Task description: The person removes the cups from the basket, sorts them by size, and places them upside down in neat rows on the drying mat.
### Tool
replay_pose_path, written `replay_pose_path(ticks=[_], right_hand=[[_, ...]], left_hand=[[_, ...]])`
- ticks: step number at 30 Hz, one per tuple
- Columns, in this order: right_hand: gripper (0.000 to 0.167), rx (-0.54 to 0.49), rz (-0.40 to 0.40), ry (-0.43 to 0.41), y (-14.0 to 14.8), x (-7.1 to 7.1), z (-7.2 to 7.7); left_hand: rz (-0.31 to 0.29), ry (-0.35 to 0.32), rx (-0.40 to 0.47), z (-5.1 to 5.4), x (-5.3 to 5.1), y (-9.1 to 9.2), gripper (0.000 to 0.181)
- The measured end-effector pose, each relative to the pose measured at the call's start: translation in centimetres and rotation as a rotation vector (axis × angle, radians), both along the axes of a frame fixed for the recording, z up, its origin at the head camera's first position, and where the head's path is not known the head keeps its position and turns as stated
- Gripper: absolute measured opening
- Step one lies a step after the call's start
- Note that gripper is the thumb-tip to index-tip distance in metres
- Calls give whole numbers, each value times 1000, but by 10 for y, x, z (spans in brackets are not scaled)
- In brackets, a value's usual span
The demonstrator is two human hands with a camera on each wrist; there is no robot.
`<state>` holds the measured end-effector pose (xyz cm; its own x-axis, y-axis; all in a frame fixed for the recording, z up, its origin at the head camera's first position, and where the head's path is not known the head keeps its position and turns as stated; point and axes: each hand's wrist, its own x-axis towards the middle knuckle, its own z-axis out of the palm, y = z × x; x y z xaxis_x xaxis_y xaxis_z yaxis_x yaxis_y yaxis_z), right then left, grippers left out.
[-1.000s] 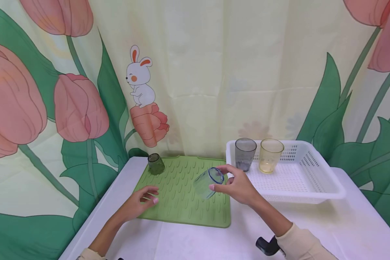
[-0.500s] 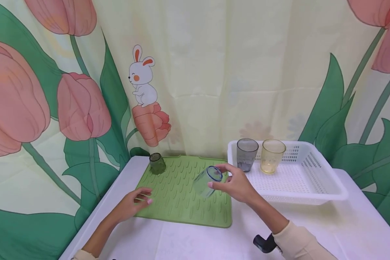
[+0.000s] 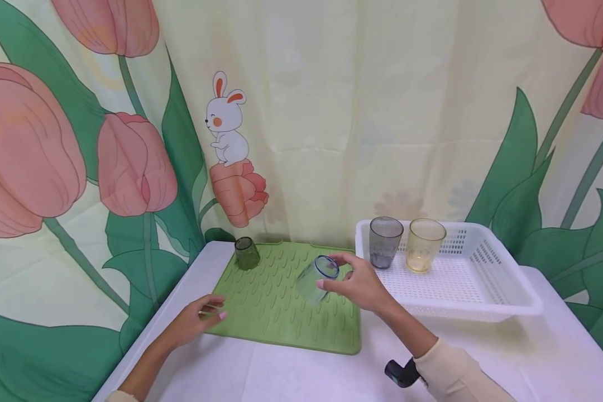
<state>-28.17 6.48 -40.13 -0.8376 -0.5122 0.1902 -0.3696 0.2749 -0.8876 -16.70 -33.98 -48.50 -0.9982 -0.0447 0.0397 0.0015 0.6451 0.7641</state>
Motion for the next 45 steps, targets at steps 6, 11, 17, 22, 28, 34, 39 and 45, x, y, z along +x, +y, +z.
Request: replay_pose_path(ticks=[6, 11, 17, 22, 28, 34, 39, 45], right_hand=[[62, 3, 0, -3, -9, -3, 2], [63, 11, -1, 11, -23, -9, 6], [65, 11, -2, 9, -41, -20, 10], [64, -3, 10, 8, -53, -26, 8], [66, 6, 15, 2, -61, -30, 5], [66, 30, -5, 4, -67, -34, 4], [64, 29, -8, 7, -71, -38, 4], [63, 13, -4, -5, -79, -45, 3]], left_hand=[[11, -14, -13, -4, 2, -4, 52], [61, -34, -20, -5, 5, -6, 51], [90, -39, -24, -6, 10, -9, 50], [104, -34, -24, -8, 14, -13, 48], [124, -43, -15, -9, 16, -16, 46], [150, -58, -36, -11, 18, -18, 45], [141, -66, -45, -11, 18, -20, 45], [148, -66, -53, -12, 18, -23, 43]])
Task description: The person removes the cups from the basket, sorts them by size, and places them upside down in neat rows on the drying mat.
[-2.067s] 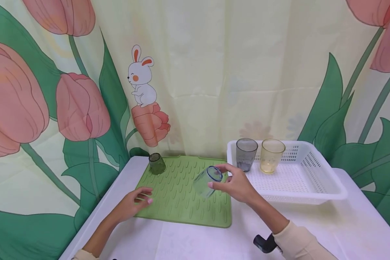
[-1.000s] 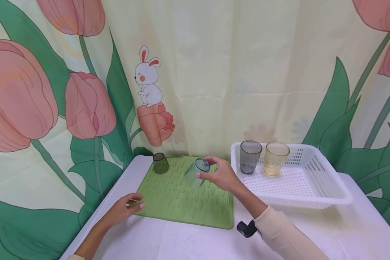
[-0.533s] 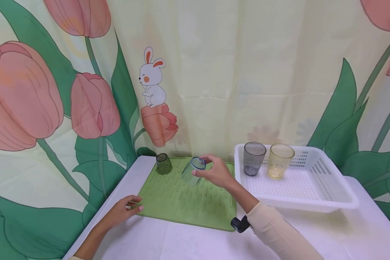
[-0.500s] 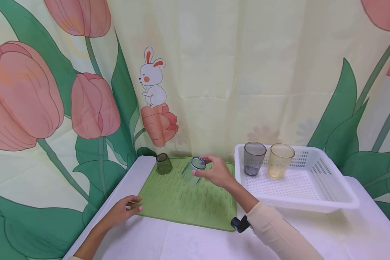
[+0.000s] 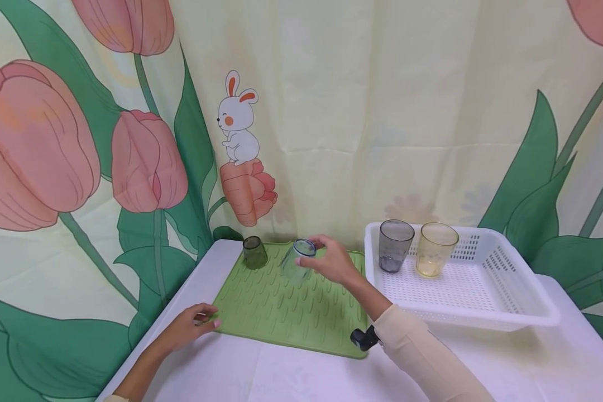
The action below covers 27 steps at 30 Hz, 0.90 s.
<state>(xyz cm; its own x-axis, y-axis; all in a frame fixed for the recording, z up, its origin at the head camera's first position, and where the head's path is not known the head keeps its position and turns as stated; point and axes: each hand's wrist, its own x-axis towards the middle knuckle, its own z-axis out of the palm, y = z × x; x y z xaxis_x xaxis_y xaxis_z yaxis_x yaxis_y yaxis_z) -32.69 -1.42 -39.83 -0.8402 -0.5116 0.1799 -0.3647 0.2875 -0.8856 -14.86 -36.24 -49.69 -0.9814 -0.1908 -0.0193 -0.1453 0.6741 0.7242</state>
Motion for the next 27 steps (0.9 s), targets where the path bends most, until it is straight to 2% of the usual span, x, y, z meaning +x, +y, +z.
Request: replay_pose_path(ticks=[11, 22, 27], right_hand=[[69, 27, -4, -11, -12, -11, 4], [66, 45, -21, -39, -22, -22, -8], [64, 28, -4, -39, -26, -24, -7]], left_hand=[[42, -5, -22, 1, -2, -6, 44], [31, -4, -12, -3, 1, -9, 43], [27, 3, -9, -4, 0, -10, 42]])
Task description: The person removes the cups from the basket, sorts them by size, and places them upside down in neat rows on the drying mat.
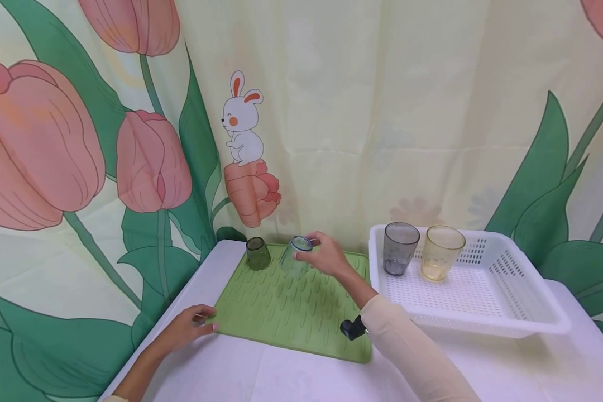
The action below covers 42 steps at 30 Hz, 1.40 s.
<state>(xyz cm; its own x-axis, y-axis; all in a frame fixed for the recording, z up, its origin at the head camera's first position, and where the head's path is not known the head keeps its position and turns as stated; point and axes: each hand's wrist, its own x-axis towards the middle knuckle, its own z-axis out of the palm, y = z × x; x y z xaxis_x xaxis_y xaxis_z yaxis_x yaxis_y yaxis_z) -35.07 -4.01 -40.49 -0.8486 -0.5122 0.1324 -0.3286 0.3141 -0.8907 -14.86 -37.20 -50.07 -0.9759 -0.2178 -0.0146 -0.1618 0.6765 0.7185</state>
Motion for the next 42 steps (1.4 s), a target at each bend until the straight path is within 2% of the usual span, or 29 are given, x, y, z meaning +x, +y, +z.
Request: replay_pose_path(ticks=[10, 24, 31, 42], right_hand=[[66, 24, -10, 13, -12, -7, -7], [64, 35, -23, -7, -25, -18, -19], [66, 74, -42, 21, -28, -28, -27], [67, 99, -56, 20, -35, -34, -32]], left_hand=[[-17, 4, -3, -3, -1, -1, 42], [11, 0, -20, -4, 0, 0, 40], [-14, 4, -54, -4, -4, -1, 39], [-40, 3, -58, -5, -4, -1, 34]])
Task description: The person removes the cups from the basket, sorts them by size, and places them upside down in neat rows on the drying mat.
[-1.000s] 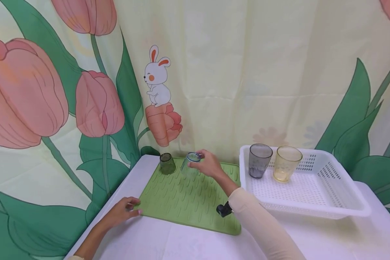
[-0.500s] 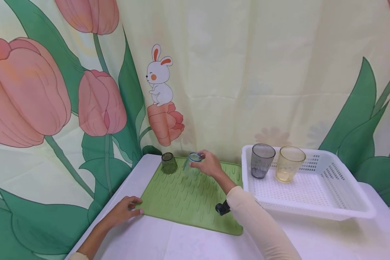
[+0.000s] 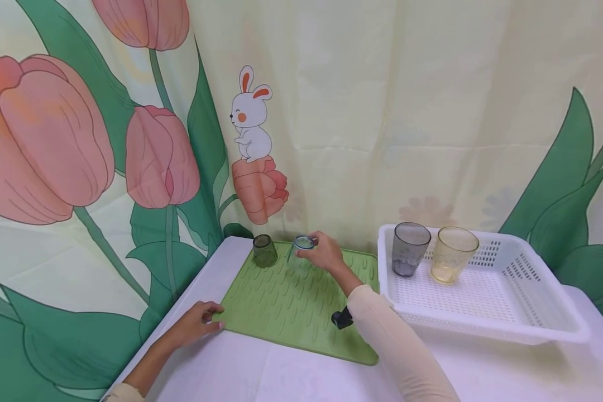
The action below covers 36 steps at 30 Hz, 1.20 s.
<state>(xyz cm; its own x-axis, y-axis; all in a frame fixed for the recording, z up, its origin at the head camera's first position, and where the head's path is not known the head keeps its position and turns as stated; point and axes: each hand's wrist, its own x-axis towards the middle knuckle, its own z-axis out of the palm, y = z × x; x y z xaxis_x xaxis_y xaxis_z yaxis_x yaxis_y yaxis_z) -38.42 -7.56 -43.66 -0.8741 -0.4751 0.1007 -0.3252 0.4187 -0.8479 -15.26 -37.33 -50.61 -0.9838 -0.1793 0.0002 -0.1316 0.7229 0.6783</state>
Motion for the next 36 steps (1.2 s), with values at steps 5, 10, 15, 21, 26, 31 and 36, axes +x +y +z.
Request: replay_pose_path(ticks=[5, 10, 15, 21, 26, 31, 36], right_hand=[[64, 4, -8, 4, -2, -3, -3], [64, 20, -9, 15, -5, -5, -4], [64, 20, -9, 0, -8, -5, -2], [64, 20, -14, 7, -12, -8, -3], [63, 53, -22, 45, -16, -9, -2], [62, 101, -38, 101, -20, -10, -1], [60, 119, -42, 113, -23, -11, 0]], left_hand=[[12, -4, 0, -2, 0, 0, 33], [17, -4, 9, -2, 0, 0, 33], [15, -6, 32, -3, 0, -1, 33], [11, -9, 65, -3, 1, -2, 35], [2, -10, 85, -3, 1, -3, 35], [1, -16, 97, -2, 1, -3, 36], [10, -19, 85, -5, -1, -5, 36]])
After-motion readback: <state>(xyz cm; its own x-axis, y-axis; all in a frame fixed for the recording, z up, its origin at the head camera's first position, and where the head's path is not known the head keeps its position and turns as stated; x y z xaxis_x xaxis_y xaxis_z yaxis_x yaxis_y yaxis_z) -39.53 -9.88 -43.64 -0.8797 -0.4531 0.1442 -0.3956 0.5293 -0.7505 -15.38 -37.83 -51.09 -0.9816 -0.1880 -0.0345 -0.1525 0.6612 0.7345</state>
